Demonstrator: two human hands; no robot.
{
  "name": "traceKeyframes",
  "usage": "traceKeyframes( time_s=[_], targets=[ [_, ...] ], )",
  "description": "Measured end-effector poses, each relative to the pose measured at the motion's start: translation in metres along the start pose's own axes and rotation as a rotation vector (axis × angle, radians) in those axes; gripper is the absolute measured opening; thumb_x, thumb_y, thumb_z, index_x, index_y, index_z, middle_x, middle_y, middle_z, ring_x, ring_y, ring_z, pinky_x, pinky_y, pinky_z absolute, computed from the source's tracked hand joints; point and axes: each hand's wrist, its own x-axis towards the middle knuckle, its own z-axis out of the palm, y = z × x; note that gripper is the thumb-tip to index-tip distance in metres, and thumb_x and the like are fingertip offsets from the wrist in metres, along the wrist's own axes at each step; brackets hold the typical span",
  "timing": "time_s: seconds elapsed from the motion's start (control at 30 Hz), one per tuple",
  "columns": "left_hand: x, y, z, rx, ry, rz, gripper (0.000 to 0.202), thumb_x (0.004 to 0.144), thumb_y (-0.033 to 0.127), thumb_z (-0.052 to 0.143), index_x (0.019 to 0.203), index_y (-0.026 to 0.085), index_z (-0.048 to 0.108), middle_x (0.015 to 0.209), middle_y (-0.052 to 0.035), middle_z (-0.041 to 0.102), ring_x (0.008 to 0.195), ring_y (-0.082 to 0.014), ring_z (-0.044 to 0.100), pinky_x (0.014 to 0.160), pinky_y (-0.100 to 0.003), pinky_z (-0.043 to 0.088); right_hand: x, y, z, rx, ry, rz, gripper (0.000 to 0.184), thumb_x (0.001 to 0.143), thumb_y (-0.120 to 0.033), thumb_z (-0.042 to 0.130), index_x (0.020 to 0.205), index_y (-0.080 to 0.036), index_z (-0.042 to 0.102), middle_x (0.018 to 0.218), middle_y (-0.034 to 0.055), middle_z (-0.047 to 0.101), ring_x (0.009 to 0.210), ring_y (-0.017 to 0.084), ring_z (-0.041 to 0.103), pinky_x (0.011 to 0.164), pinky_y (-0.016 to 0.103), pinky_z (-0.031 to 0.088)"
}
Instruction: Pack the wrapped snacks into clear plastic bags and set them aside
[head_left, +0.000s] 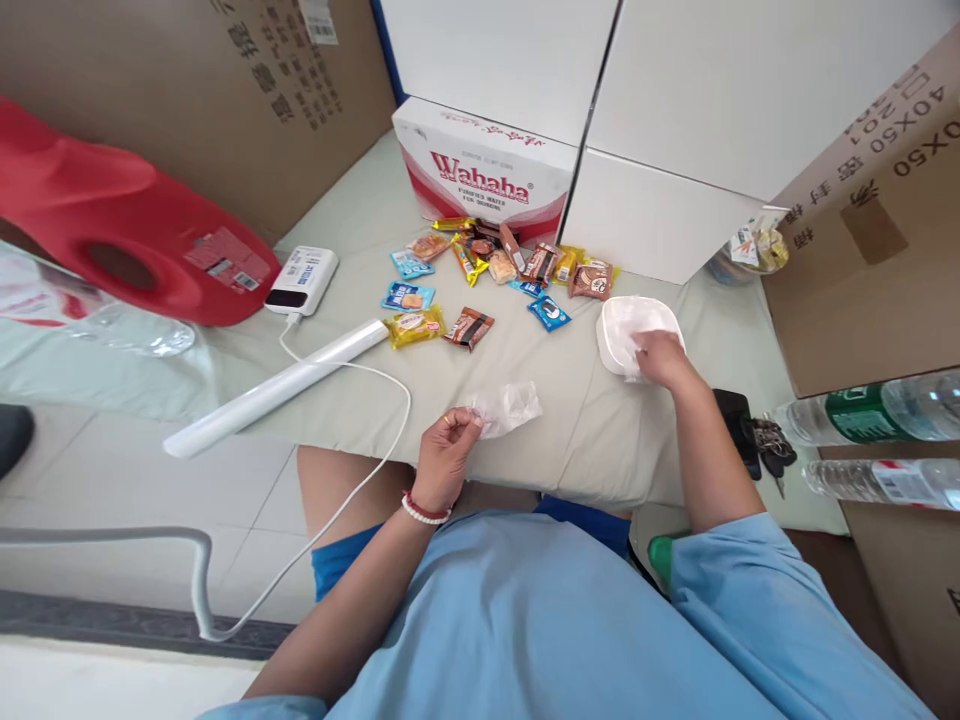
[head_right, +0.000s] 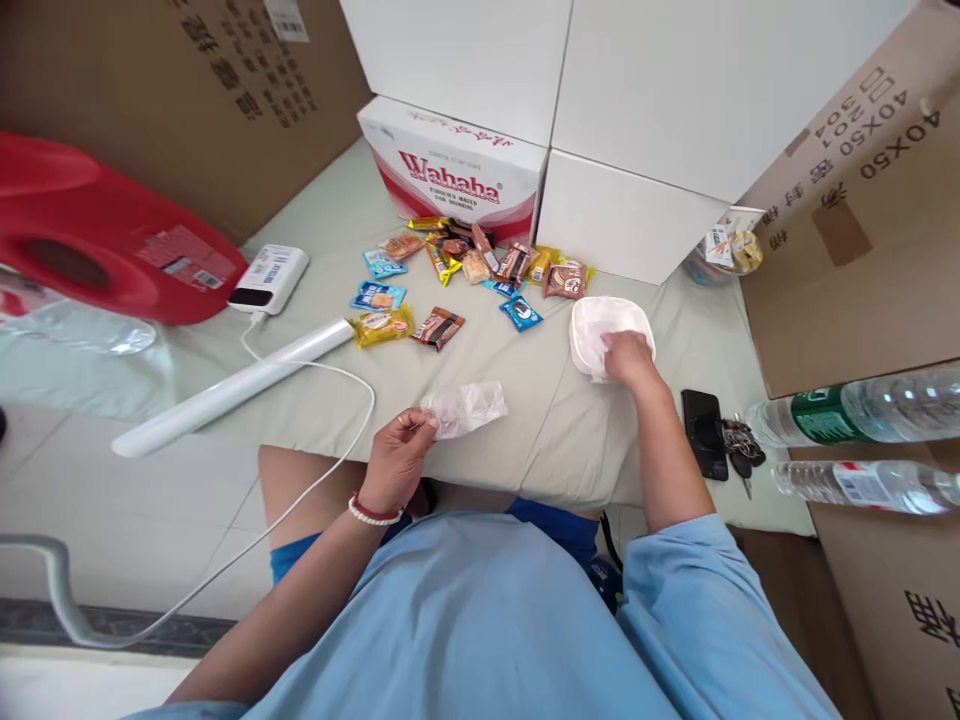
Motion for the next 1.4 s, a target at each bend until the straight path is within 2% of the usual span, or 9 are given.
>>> traceKeyframes(
  time_s=[0.23, 0.37, 0.5, 0.67, 0.8, 0.9, 1.07, 1.17, 1.4],
  targets=[
    [-0.005, 0.005, -0.003, 0.044, -0.067, 0.073, 0.028, 0.079, 0.042, 0.083, 0.078, 0.019, 0.067, 0.091, -0.0029, 0.067, 0.084, -0.0147, 0.061, 0.08, -0.028, 0.049, -0.067, -0.041, -0.005, 0.475, 0.271, -0.024, 0.037, 0.086, -0.026, 0.056, 0.12, -0.021, 0.07, 0.123, 0.0116, 0.068, 0.115, 0.028, 0.062, 0.106, 0.048, 0.048],
    [-0.013, 0.012, 0.012, 0.289, -0.171, 0.258, 0.019, 0.087, 0.037, 0.074, 0.079, 0.02, 0.069, 0.1, -0.0076, 0.07, 0.095, -0.019, 0.066, 0.082, -0.03, 0.051, -0.137, -0.124, 0.04, 1.056, -0.248, 0.05, 0.036, 0.091, -0.055, 0.061, 0.108, -0.023, 0.067, 0.092, 0.0046, 0.068, 0.083, 0.02, 0.064, 0.071, 0.033, 0.056],
    [-0.018, 0.013, 0.021, 0.417, -0.231, 0.37, 0.012, 0.09, 0.031, 0.071, 0.083, 0.021, 0.072, 0.107, -0.0084, 0.07, 0.101, -0.0199, 0.067, 0.092, -0.034, 0.051, -0.158, -0.164, 0.079, 1.258, -0.396, 0.051, 0.036, 0.079, -0.051, 0.079, 0.095, -0.022, 0.064, 0.09, 0.0019, 0.067, 0.083, 0.017, 0.061, 0.071, 0.028, 0.052],
    [-0.014, -0.001, 0.019, 0.037, -0.008, 0.027, 0.027, 0.08, 0.039, 0.08, 0.085, 0.02, 0.062, 0.093, -0.0022, 0.067, 0.088, -0.016, 0.064, 0.087, -0.033, 0.054, -0.146, -0.151, 0.081, 1.342, -0.339, 0.103, 0.029, 0.08, -0.046, 0.078, 0.083, -0.022, 0.063, 0.075, -0.0026, 0.06, 0.069, 0.013, 0.055, 0.069, 0.027, 0.048],
    [-0.013, -0.001, 0.019, -0.127, -0.033, -0.165, 0.044, 0.078, 0.047, 0.08, 0.107, 0.024, 0.057, 0.114, -0.0033, 0.063, 0.1, -0.0176, 0.064, 0.087, -0.036, 0.058, -0.146, -0.141, 0.079, 1.226, -0.309, 0.026, 0.022, 0.082, -0.042, 0.075, 0.089, -0.022, 0.07, 0.084, -0.0002, 0.065, 0.077, 0.015, 0.058, 0.074, 0.028, 0.047],
    [-0.01, 0.0, 0.021, -0.027, -0.046, -0.183, 0.057, 0.076, 0.049, 0.081, 0.121, 0.027, 0.054, 0.125, -0.0054, 0.06, 0.099, -0.0177, 0.065, 0.085, -0.035, 0.057, -0.154, -0.139, 0.081, 1.23, -0.346, -0.034, 0.018, 0.084, -0.04, 0.074, 0.09, -0.023, 0.073, 0.087, 0.0008, 0.066, 0.083, 0.017, 0.059, 0.078, 0.029, 0.047],
    [-0.003, -0.005, 0.02, 0.235, -0.096, -0.133, 0.031, 0.075, 0.043, 0.08, 0.087, 0.02, 0.063, 0.082, 0.0001, 0.064, 0.076, -0.0153, 0.059, 0.077, -0.03, 0.049, -0.161, -0.13, 0.078, 1.651, -0.317, 0.164, 0.013, 0.082, -0.034, 0.078, 0.086, -0.025, 0.07, 0.1, 0.0016, 0.067, 0.095, 0.017, 0.061, 0.084, 0.029, 0.052],
    [-0.007, -0.004, 0.023, 0.279, -0.166, -0.062, 0.025, 0.074, 0.04, 0.08, 0.081, 0.02, 0.066, 0.094, -0.0032, 0.064, 0.085, -0.0171, 0.059, 0.074, -0.027, 0.047, -0.159, -0.121, 0.074, 1.918, -0.351, 0.328, 0.011, 0.081, -0.028, 0.076, 0.084, -0.024, 0.066, 0.106, 0.0023, 0.07, 0.097, 0.017, 0.064, 0.085, 0.03, 0.056],
    [-0.012, 0.011, 0.037, 0.04, -0.251, -0.161, 0.038, 0.091, 0.057, 0.059, 0.091, 0.02, 0.066, 0.101, -0.0068, 0.064, 0.098, -0.0209, 0.06, 0.081, -0.032, 0.052, -0.154, -0.11, 0.07, 2.018, -0.288, 0.347, 0.011, 0.079, -0.025, 0.07, 0.086, -0.023, 0.062, 0.08, -0.0005, 0.067, 0.07, 0.012, 0.06, 0.067, 0.024, 0.052]
  ],
)
